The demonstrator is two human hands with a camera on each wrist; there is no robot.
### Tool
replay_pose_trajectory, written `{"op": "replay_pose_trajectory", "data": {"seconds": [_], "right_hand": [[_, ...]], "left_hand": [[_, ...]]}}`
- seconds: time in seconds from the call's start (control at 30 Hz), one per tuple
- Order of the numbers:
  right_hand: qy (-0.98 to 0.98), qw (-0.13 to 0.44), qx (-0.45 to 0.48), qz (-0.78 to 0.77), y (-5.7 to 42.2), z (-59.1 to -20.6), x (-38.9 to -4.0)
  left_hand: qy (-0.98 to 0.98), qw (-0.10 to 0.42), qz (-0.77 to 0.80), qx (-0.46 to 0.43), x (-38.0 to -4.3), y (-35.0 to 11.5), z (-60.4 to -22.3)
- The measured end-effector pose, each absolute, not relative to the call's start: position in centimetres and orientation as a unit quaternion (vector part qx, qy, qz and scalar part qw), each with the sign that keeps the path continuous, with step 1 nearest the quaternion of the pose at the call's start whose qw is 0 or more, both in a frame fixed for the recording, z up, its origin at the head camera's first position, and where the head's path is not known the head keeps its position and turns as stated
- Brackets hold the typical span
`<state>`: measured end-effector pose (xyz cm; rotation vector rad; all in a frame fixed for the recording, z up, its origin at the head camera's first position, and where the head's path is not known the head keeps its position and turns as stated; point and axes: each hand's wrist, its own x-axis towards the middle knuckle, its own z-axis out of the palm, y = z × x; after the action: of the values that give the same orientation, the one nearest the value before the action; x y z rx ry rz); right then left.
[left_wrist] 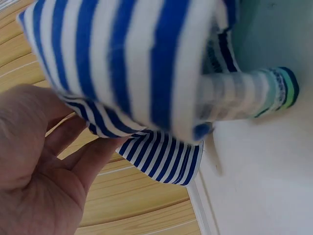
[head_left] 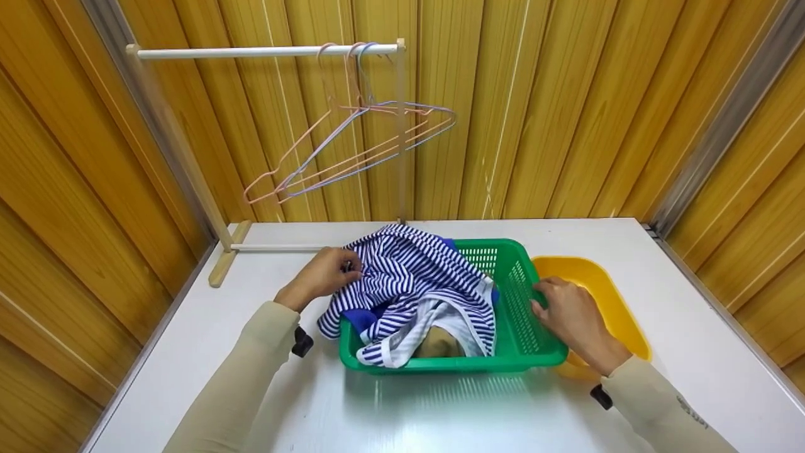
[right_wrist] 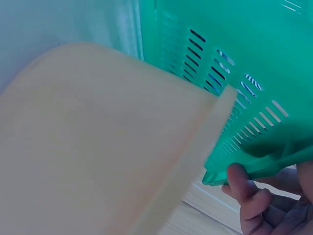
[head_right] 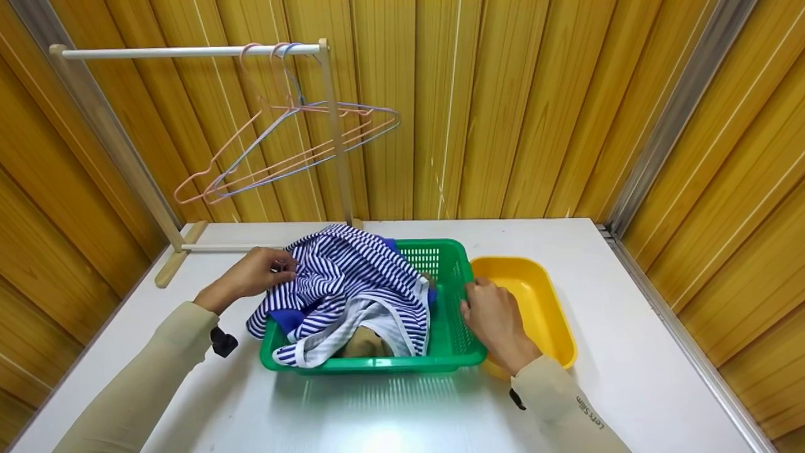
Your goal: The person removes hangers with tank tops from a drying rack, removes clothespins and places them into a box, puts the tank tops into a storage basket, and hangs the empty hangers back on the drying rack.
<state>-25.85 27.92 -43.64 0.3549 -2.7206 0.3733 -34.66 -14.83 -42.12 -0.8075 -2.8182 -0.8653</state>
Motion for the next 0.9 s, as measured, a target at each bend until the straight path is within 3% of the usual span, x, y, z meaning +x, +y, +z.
{"op": "replay_pose_trajectory", "data": {"seconds": [0.4, 0.53, 0.7, 0.9], "right_hand": [[-0.963, 0.197, 0.129, 0.128, 27.7, -43.9, -25.8], [-0.962, 0.2, 0.136, 0.131, 27.8, -44.0, -25.9], [-0.962, 0.196, 0.135, 0.136, 27.8, -43.9, -25.8], [-0.961, 0.196, 0.135, 0.141, 28.0, -43.8, -25.8]], "left_hand": [[-0.917, 0.118, -0.303, -0.231, -35.1, -14.5, -43.0], [-0.916, 0.164, -0.305, -0.203, -34.9, -14.7, -42.8], [-0.898, 0.213, -0.344, -0.172, -34.8, -14.9, -41.5], [-0.88, 0.232, -0.371, -0.184, -33.8, -13.5, -38.7]]}}
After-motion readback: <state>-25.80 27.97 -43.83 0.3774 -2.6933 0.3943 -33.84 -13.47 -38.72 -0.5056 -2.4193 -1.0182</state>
